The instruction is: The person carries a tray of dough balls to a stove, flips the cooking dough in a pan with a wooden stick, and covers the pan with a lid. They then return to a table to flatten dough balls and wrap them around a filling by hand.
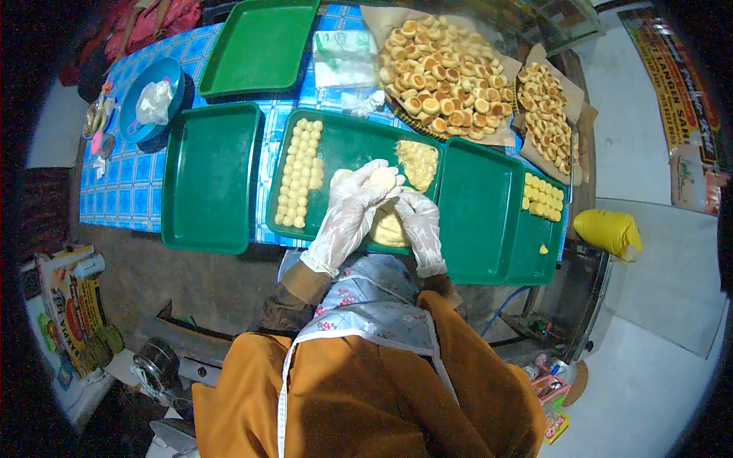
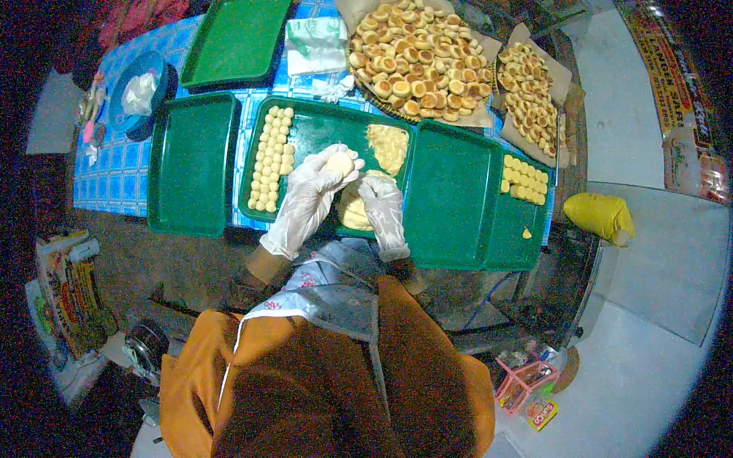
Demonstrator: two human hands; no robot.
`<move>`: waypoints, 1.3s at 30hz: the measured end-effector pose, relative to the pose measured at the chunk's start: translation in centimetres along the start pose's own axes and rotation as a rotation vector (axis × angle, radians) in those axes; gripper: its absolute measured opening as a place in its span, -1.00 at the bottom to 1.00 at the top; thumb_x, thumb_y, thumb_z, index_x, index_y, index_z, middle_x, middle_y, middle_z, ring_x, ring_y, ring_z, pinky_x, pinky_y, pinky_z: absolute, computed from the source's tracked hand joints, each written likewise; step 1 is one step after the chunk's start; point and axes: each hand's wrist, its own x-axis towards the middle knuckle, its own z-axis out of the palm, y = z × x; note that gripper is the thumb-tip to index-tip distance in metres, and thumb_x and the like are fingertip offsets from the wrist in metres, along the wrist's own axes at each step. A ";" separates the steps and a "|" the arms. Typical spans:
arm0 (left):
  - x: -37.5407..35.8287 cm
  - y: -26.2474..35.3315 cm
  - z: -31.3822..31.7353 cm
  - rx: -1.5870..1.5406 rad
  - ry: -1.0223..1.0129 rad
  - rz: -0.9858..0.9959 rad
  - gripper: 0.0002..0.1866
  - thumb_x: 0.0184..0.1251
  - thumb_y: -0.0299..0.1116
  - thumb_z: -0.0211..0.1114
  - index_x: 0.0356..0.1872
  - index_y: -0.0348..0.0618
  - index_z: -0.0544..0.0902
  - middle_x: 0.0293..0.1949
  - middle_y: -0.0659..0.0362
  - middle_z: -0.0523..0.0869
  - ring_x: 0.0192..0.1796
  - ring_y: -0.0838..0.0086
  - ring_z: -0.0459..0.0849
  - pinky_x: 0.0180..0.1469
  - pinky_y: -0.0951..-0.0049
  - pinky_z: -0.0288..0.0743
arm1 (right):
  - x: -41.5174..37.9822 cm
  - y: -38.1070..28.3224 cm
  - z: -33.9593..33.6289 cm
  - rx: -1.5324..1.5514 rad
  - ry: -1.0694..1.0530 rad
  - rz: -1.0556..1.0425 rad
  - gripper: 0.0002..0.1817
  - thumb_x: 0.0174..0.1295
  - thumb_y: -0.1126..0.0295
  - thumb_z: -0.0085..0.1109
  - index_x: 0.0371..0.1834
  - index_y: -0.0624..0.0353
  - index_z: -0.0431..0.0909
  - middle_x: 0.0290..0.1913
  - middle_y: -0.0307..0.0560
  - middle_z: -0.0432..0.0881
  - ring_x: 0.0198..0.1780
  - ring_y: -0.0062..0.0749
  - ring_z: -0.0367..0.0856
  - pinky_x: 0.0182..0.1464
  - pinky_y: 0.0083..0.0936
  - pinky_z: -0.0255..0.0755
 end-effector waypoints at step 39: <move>1.3 -0.6 -1.1 -0.139 0.012 -0.040 -0.49 0.48 -0.49 0.19 0.37 -0.48 0.32 0.20 -0.21 0.58 0.24 0.02 0.66 0.24 0.21 0.68 | 0.5 -2.3 -0.4 0.246 0.150 -0.035 -0.78 0.34 0.46 0.27 -0.01 0.26 0.74 0.01 0.02 0.78 0.09 -0.26 0.72 0.23 -0.38 0.52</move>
